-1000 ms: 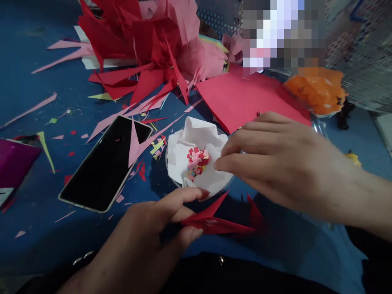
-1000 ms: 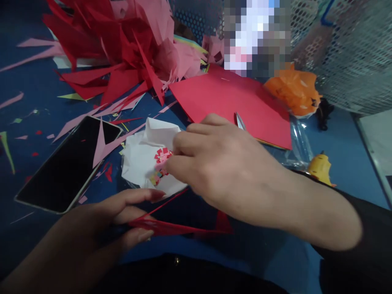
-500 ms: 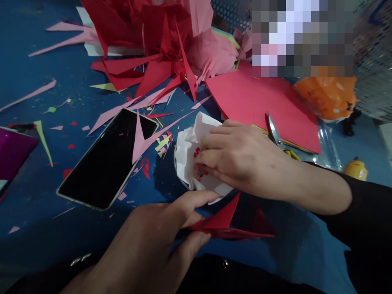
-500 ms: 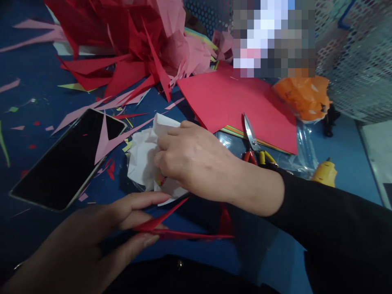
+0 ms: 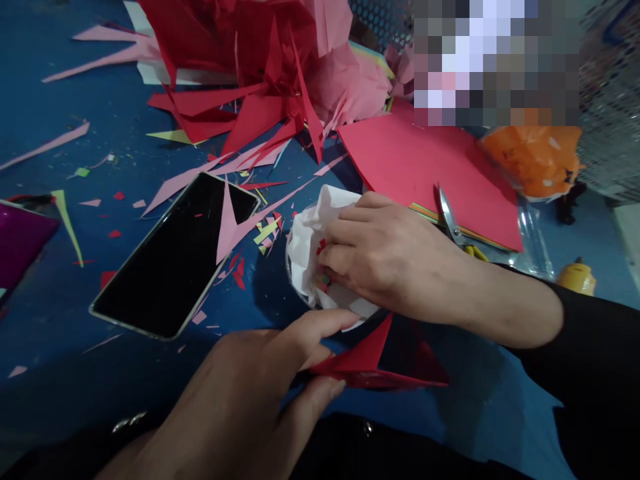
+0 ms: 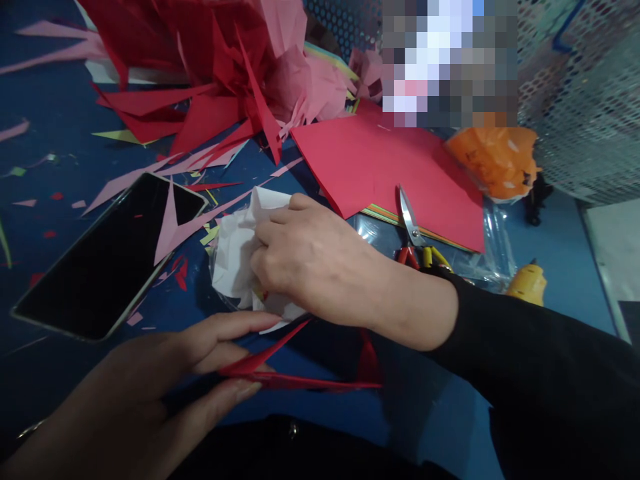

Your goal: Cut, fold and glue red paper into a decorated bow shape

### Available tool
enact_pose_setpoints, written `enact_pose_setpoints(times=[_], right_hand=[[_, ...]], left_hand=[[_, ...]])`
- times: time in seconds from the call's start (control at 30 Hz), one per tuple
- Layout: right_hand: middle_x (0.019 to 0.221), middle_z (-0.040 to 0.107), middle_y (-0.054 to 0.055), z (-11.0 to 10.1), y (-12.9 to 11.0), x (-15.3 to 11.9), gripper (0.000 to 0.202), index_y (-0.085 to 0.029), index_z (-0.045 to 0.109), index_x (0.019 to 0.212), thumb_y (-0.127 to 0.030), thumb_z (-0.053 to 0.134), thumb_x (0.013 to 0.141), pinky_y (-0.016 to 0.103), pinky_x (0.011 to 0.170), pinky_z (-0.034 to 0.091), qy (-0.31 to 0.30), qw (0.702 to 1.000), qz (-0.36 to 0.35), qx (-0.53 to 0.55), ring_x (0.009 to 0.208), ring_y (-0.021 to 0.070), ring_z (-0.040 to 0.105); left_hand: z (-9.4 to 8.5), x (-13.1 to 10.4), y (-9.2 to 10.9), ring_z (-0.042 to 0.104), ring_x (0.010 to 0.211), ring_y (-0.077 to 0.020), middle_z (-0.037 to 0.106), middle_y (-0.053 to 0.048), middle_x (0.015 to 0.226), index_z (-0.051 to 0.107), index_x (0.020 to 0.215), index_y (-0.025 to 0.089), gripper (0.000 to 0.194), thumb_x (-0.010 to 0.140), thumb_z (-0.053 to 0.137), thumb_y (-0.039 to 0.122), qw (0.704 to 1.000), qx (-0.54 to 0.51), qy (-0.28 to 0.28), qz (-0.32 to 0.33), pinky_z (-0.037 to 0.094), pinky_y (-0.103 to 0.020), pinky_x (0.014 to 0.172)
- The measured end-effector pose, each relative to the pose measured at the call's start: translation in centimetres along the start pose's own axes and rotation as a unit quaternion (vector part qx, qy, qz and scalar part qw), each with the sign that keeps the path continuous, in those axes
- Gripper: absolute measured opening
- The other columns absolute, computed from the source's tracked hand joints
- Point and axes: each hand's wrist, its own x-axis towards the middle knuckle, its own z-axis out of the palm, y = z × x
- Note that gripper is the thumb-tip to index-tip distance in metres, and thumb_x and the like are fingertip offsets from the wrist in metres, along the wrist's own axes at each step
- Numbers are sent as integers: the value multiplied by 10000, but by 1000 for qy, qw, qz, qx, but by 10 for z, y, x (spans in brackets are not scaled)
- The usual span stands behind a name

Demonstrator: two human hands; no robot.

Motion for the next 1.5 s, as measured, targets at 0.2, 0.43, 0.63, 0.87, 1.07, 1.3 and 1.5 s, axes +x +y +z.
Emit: enact_pose_setpoints(times=[0.2,0.43,0.63,0.87,1.07,1.3,1.5], right_hand=[[792,622,44,-3,0,0,282,-143,675,870,-224,442,1007,351,729,317,-23,999,25,35,744,177,479],[741,601,29,-3,1,1,310,-149,684,853,-216,422,1005,365,735,319,-34,998,31,51,739,186,492],[744,602,38,-4,1,0,374,-139,688,860,-248,371,1028,373,732,336,-34,998,31,49,736,191,504],[855,644,63,-11,1,-1,343,-149,692,897,-233,386,1026,369,762,369,-61,994,61,70,793,193,530],[877,644,45,-16,4,-9,294,-160,680,969,-218,396,1019,342,771,374,-23,993,69,94,800,172,548],[862,631,34,-19,-2,-14,293,-167,684,959,-214,401,1018,337,745,361,-24,993,78,83,775,165,537],[881,645,57,-18,-1,-12,309,-149,705,969,-194,403,1016,335,740,364,-29,989,66,128,812,173,546]], left_hand=[[2,-7,-6,773,816,-204,794,45,984,576,1334,406,478,862,637,356,1000,10,10,-4,616,-298,798],[0,-5,-3,771,840,-205,793,40,986,593,1311,385,457,860,639,324,1000,-5,9,4,619,-291,785],[2,-6,-4,772,825,-212,794,33,961,612,1297,373,445,857,642,315,1000,-13,20,-3,623,-286,762],[-3,-1,-2,772,803,-191,793,51,1001,572,1342,388,471,885,585,270,999,20,-24,28,611,-253,717],[-7,4,2,749,679,-162,790,33,839,610,1307,332,499,846,489,187,987,54,-78,128,567,-195,591],[-6,2,7,665,498,-116,743,77,693,646,1205,369,439,851,461,186,990,10,-92,103,516,-159,508],[-10,-8,-7,725,622,-107,765,133,795,304,1487,487,723,874,614,264,998,-21,15,53,556,-139,610]])
